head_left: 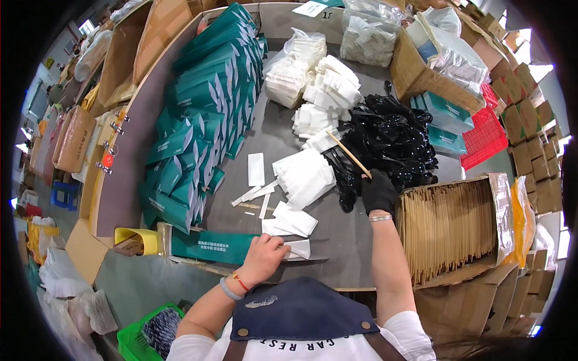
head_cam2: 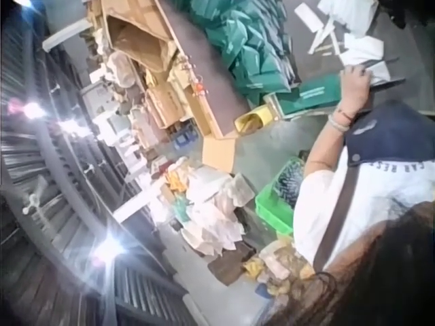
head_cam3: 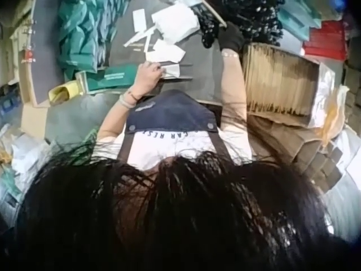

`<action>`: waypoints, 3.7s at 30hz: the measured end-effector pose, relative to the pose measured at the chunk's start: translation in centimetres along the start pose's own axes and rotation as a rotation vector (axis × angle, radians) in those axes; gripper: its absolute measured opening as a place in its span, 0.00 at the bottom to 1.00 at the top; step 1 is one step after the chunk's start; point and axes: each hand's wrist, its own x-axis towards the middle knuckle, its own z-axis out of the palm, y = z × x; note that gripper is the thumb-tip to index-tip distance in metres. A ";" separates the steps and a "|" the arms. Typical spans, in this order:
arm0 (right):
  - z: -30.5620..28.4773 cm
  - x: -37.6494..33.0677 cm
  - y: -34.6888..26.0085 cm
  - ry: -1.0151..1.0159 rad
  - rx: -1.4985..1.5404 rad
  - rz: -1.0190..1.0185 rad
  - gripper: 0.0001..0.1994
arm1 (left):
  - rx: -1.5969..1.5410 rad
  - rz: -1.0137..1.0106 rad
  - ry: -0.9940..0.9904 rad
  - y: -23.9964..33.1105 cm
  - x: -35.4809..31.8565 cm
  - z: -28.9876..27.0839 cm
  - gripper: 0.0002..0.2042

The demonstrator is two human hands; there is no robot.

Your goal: The recorder is assembling and packaging components by placing white strips and black rods into a fixture and then into a box.

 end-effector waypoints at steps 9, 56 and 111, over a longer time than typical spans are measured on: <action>-2.2 -1.4 0.4 0.018 -0.048 -0.138 0.07 | 0.043 -0.009 0.035 -0.6 0.0 1.4 0.06; -0.1 -16.0 -2.5 -0.535 0.554 -0.328 0.04 | -0.003 -0.070 -0.016 -0.7 -1.2 -1.2 0.34; 1.0 -16.7 -10.3 -0.444 0.279 -0.712 0.31 | -0.146 -0.562 0.172 -4.5 -2.2 -0.7 0.39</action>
